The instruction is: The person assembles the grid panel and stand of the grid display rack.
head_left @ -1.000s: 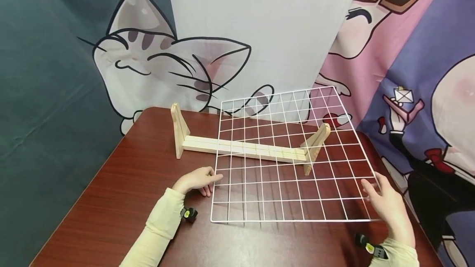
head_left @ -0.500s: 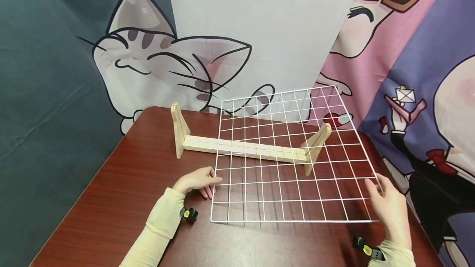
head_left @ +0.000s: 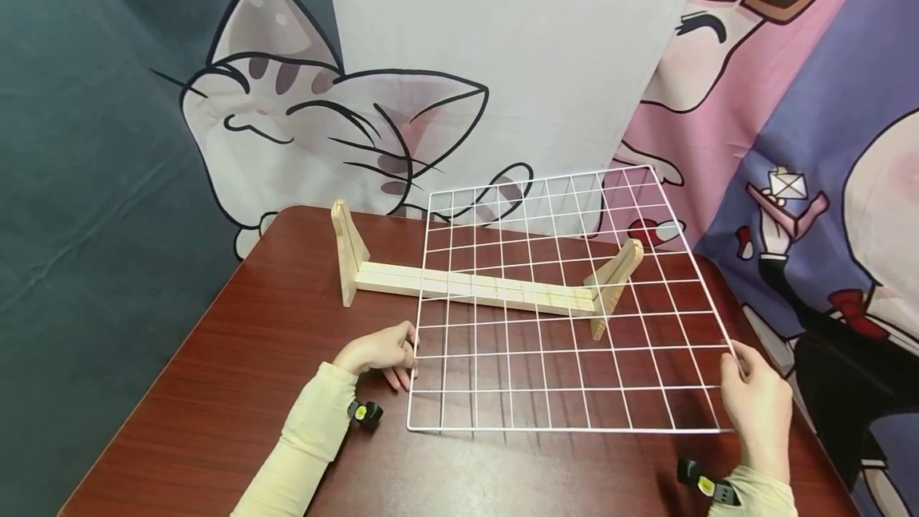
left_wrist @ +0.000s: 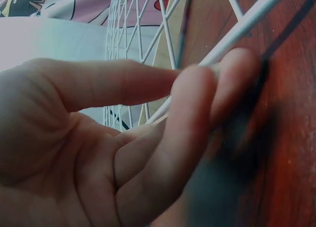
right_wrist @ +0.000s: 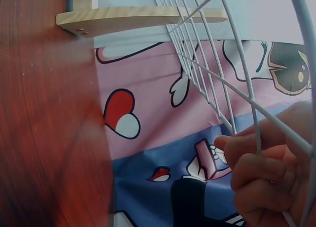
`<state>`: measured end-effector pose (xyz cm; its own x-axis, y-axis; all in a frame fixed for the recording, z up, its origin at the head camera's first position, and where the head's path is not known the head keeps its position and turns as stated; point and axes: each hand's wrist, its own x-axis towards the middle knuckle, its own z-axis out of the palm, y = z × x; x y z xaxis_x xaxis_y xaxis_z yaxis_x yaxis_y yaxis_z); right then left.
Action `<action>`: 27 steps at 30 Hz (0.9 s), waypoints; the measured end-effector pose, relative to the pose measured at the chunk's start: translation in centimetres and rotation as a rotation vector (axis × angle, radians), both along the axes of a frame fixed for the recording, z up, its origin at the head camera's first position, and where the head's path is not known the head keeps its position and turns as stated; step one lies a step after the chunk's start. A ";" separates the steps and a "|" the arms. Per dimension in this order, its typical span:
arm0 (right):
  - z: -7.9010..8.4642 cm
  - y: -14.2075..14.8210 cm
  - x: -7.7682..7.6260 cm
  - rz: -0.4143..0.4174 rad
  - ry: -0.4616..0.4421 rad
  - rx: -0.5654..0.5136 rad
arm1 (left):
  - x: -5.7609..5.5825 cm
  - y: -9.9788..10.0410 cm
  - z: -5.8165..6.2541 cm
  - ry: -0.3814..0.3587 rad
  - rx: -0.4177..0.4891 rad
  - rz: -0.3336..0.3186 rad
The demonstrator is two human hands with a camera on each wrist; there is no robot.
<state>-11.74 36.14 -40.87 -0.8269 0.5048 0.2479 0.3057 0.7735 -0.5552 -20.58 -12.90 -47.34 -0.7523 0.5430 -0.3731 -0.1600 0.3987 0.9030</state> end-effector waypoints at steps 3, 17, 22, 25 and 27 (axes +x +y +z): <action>0.0 0.0 0.0 -0.025 -0.018 -0.030 | 0.1 0.0 0.1 -0.026 0.001 -0.012; -0.2 -0.1 0.3 -0.060 0.052 -0.144 | 0.6 -0.1 0.7 -0.014 0.009 -0.029; -0.2 -0.2 0.1 -0.059 0.109 -0.161 | 0.6 -0.1 1.0 0.015 0.016 -0.014; -0.2 -0.3 0.2 -0.062 0.130 -0.170 | 0.7 0.0 1.2 0.024 0.016 -0.009; -0.2 -0.3 0.2 -0.070 0.145 -0.175 | 0.7 0.0 1.2 0.032 0.016 -0.010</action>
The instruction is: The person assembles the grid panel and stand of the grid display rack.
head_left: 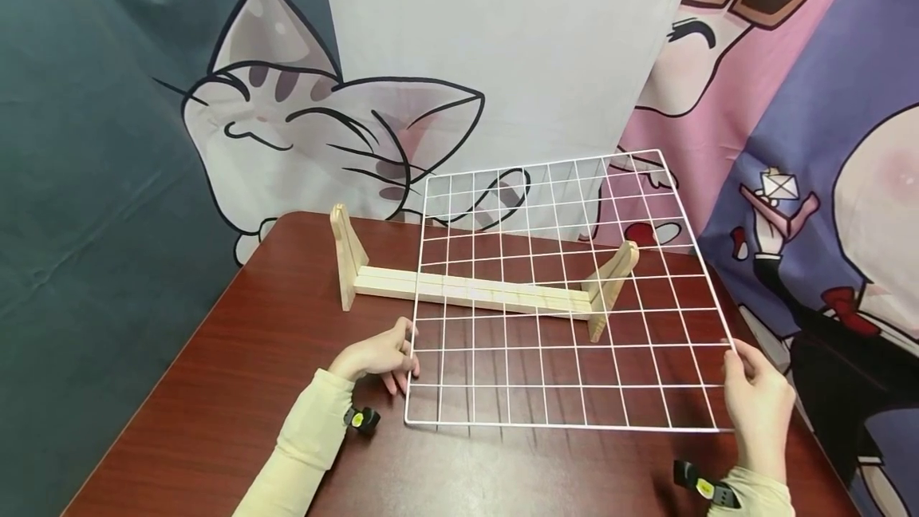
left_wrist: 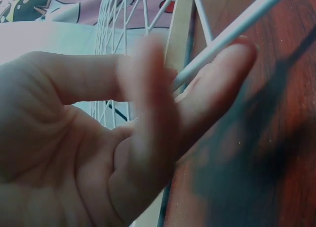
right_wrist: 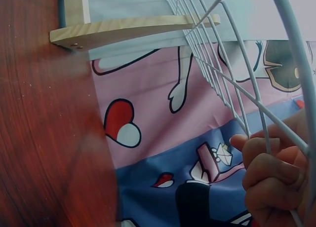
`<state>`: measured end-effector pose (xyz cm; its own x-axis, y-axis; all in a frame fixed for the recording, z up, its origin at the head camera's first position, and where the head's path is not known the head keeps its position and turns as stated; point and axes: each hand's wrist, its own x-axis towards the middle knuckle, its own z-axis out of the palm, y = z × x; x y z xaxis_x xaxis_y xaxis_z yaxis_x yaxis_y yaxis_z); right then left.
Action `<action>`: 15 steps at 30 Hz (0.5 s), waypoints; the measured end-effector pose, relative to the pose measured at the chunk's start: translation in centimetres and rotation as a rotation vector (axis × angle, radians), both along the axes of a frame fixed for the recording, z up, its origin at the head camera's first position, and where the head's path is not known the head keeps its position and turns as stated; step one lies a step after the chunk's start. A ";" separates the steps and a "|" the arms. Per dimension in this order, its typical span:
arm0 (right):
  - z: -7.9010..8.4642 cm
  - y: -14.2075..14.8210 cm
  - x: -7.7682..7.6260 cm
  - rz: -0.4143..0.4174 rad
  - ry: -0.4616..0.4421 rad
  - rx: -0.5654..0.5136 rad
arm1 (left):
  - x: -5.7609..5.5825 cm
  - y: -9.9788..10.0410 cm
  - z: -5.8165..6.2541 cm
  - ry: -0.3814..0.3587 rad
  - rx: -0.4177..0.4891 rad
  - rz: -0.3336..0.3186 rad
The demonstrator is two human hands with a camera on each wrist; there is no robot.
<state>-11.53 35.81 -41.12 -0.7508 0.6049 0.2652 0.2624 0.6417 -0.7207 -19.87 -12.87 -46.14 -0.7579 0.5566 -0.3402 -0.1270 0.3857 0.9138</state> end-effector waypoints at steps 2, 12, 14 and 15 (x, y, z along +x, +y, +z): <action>-0.1 0.0 0.0 -0.008 0.019 -0.009 | 0.0 0.0 0.0 0.018 -0.002 0.001; -0.5 0.0 -0.3 -0.054 0.211 -0.082 | -0.5 -0.4 0.2 0.138 0.022 -0.041; -0.6 0.1 -0.3 -0.062 0.256 -0.126 | -0.6 -0.5 0.3 0.162 0.034 -0.055; -0.6 0.1 -0.3 -0.065 0.278 -0.144 | -0.7 -0.6 0.3 0.167 0.044 -0.060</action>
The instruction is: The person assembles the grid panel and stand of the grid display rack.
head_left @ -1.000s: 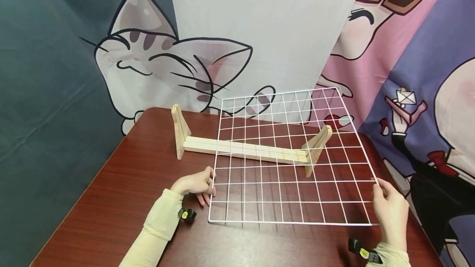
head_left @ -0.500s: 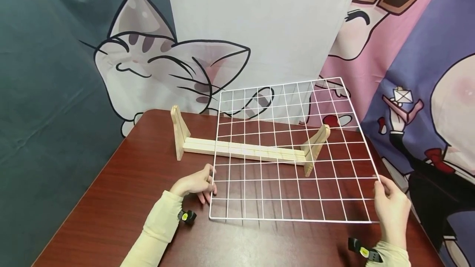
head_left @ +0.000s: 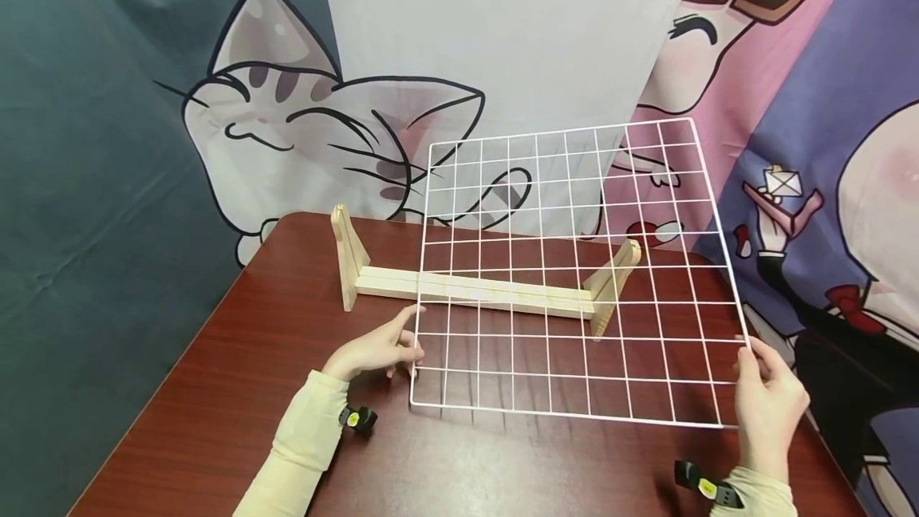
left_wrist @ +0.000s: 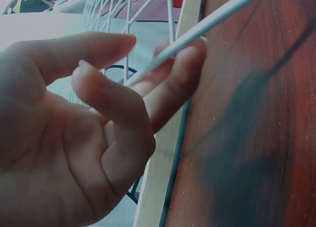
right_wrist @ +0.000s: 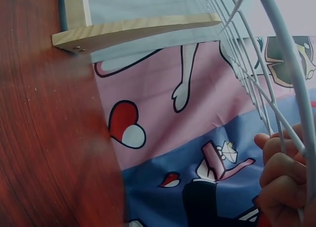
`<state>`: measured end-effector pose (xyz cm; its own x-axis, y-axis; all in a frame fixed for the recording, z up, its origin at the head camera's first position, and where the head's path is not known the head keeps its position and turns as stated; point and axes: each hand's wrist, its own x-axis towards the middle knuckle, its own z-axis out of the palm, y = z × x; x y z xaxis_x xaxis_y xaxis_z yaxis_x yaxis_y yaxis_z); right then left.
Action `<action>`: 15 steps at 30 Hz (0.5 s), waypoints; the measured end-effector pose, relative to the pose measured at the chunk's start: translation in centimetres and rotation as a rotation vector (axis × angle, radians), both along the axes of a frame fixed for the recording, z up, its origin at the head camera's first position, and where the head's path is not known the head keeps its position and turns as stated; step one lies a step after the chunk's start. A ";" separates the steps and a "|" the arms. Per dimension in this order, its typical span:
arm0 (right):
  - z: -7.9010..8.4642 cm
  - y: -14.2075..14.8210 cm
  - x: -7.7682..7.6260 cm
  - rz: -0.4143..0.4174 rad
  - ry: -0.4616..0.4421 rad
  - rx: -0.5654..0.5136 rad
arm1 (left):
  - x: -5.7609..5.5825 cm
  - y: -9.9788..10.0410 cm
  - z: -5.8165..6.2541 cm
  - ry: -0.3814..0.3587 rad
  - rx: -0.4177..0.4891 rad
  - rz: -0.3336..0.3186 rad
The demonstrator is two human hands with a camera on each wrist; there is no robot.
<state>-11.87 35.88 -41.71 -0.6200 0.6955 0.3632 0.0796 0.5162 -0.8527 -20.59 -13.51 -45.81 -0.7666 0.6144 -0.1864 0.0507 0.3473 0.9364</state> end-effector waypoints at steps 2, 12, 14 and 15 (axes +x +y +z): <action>0.0 0.1 0.0 0.000 0.035 -0.038 | -0.1 -0.1 0.2 0.009 0.013 -0.010; -0.1 0.6 0.4 0.058 0.178 -0.275 | -0.3 -0.5 -0.3 -0.028 0.115 -0.108; -0.1 0.6 0.4 0.066 0.222 -0.330 | -0.1 -0.5 -0.4 -0.066 0.170 -0.130; -0.1 0.6 0.4 0.069 0.240 -0.353 | -0.1 -0.4 -0.5 -0.086 0.203 -0.140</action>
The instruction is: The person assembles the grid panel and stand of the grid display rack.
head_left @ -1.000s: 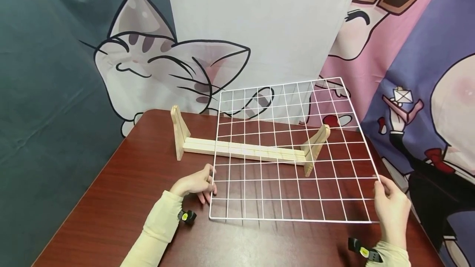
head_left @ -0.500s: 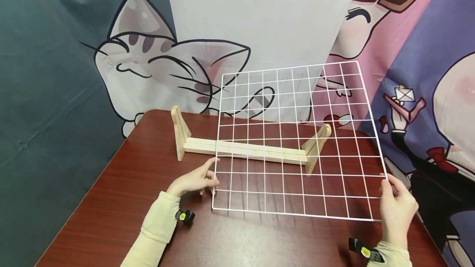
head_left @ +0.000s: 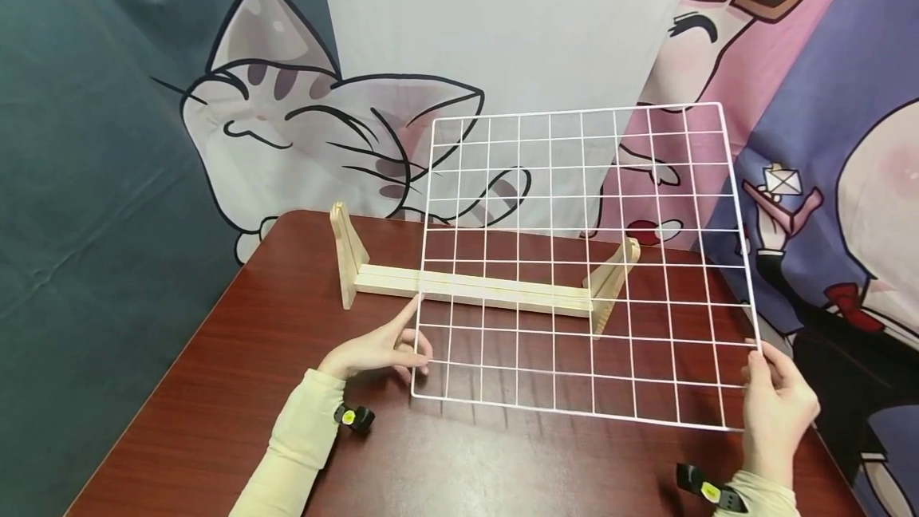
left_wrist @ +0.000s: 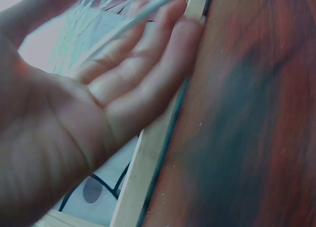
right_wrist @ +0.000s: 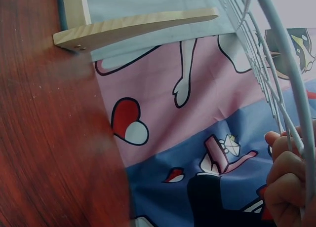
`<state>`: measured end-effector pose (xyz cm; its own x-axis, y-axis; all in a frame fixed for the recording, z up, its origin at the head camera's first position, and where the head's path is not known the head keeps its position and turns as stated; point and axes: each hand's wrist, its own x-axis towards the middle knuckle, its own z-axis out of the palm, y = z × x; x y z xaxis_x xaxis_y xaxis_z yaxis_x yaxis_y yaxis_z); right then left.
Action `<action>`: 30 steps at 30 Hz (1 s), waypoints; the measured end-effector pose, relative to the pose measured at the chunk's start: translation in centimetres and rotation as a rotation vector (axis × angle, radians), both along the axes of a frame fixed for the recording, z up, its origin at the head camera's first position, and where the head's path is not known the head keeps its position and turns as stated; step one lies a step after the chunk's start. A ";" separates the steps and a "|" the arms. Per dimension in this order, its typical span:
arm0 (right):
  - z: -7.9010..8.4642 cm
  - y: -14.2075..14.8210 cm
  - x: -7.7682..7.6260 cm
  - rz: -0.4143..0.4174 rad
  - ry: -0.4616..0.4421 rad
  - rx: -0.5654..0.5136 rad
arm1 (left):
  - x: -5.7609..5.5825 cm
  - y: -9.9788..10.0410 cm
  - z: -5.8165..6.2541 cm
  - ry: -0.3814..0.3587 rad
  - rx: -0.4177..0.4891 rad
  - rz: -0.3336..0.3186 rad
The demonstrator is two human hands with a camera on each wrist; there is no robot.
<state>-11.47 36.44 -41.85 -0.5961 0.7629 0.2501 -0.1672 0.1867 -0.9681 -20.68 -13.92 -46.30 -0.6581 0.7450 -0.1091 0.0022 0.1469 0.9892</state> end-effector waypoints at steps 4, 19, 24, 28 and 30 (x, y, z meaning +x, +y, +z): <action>-0.3 -0.3 0.0 0.004 0.058 -0.049 | 0.1 0.1 -0.1 -0.060 0.109 -0.008; -1.5 -1.0 -0.2 0.028 0.236 -0.200 | -0.3 0.3 -0.3 -0.039 0.142 0.102; -2.2 -1.1 -0.2 0.013 0.231 -0.222 | -0.4 0.3 -0.5 -0.018 0.180 0.112; -2.5 -1.2 -0.3 0.037 0.260 -0.266 | -0.4 0.3 -0.4 0.016 0.207 0.128; -2.7 -1.2 -0.4 0.055 0.277 -0.281 | -0.4 0.2 -0.2 0.032 0.214 0.141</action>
